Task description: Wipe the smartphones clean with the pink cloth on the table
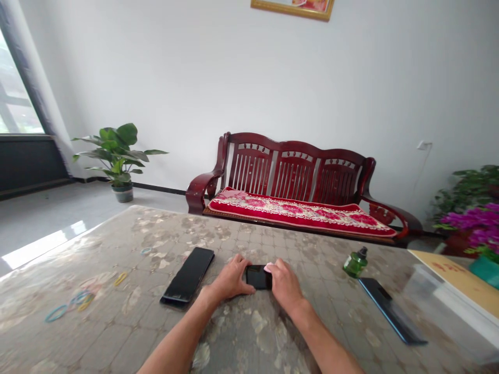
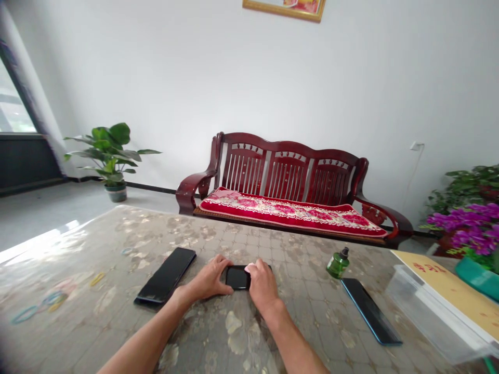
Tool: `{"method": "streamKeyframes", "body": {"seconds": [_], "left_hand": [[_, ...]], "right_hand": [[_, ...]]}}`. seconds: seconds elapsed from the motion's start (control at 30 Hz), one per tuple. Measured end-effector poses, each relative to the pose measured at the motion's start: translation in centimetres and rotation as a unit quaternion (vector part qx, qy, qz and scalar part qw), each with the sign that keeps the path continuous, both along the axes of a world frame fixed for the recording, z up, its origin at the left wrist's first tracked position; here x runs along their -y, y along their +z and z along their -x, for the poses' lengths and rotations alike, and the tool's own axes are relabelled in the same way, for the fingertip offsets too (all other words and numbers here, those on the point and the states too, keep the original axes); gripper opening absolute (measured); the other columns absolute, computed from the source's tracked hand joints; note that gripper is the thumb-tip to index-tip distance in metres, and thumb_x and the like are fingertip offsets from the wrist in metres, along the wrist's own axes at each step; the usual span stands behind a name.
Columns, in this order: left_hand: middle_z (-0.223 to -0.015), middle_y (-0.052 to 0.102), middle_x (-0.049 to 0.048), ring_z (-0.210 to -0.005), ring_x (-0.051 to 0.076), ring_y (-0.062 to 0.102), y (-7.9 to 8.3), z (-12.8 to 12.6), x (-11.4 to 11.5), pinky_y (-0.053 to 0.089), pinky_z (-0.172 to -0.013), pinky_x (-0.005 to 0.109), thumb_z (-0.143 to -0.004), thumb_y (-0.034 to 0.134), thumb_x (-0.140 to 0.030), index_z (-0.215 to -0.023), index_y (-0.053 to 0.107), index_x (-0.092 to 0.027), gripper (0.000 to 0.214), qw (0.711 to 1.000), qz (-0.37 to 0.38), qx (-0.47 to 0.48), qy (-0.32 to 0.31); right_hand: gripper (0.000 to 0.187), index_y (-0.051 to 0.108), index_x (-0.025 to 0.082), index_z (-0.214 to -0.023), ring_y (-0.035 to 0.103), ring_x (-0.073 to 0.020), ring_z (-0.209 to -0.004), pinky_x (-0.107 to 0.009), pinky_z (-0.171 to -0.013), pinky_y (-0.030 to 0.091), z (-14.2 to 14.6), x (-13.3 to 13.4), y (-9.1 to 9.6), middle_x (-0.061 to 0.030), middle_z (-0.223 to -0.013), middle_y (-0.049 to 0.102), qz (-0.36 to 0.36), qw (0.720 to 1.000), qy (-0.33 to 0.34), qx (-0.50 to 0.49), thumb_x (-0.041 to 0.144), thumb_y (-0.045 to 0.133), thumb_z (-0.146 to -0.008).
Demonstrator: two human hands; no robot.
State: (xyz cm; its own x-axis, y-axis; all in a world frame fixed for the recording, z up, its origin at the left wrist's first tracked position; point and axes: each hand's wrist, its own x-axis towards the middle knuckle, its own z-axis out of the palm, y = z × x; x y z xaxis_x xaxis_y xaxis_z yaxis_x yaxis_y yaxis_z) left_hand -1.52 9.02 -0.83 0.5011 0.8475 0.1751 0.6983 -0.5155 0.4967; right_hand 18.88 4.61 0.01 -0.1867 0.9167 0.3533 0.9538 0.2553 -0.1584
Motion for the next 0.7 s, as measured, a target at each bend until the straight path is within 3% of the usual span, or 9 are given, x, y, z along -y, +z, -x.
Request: {"method": "streamKeyframes", "body": {"seconds": [0.2,0.47,0.57,0.7], "left_hand": [[-0.109,0.055,0.0079,-0.103,0.028,0.057,0.1,-0.1,0.0,0.046,-0.093,0.036,-0.057,0.086,-0.034,-0.11,0.06,-0.019,0.061,1.0,0.01,0.0,0.005],[-0.107,0.056,0.0066,-0.102,0.027,0.057,-0.2,0.1,-0.1,0.047,-0.092,0.036,-0.058,0.085,-0.032,-0.108,0.061,-0.021,0.056,1.0,0.001,0.02,-0.004],[-0.108,0.056,0.0078,-0.101,0.028,0.058,-0.1,0.1,-0.1,0.047,-0.092,0.036,-0.058,0.085,-0.033,-0.108,0.061,-0.019,0.057,1.0,0.0,0.018,-0.003],[-0.108,0.056,0.0089,-0.101,0.028,0.058,0.2,0.0,0.1,0.047,-0.091,0.036,-0.058,0.084,-0.034,-0.109,0.061,-0.017,0.058,1.0,0.006,0.012,0.001]], "right_hand": [[0.035,0.073,0.024,-0.1,0.062,-0.0194,-0.087,-0.026,-0.075,0.044,-2.4,-0.9,0.0,-0.0083,-0.091,0.064,0.011,0.996,-0.092,0.006,0.006,0.045,-0.09],[0.033,0.071,0.025,-0.103,0.061,-0.0198,-0.094,-0.027,-0.082,0.045,3.7,-0.5,0.5,-0.0063,-0.098,0.064,0.02,1.0,0.003,-0.001,0.007,0.045,-0.092],[0.035,0.071,0.026,-0.103,0.06,-0.0193,-0.096,-0.026,-0.083,0.044,2.3,0.2,0.4,-0.0056,-0.097,0.064,0.013,1.0,0.003,-0.007,0.006,0.045,-0.091],[0.035,0.071,0.024,-0.103,0.061,-0.0191,-0.09,-0.026,-0.079,0.045,-2.0,1.0,-0.1,-0.0066,-0.094,0.064,0.007,0.998,-0.057,-0.014,0.005,0.043,-0.091]]}}
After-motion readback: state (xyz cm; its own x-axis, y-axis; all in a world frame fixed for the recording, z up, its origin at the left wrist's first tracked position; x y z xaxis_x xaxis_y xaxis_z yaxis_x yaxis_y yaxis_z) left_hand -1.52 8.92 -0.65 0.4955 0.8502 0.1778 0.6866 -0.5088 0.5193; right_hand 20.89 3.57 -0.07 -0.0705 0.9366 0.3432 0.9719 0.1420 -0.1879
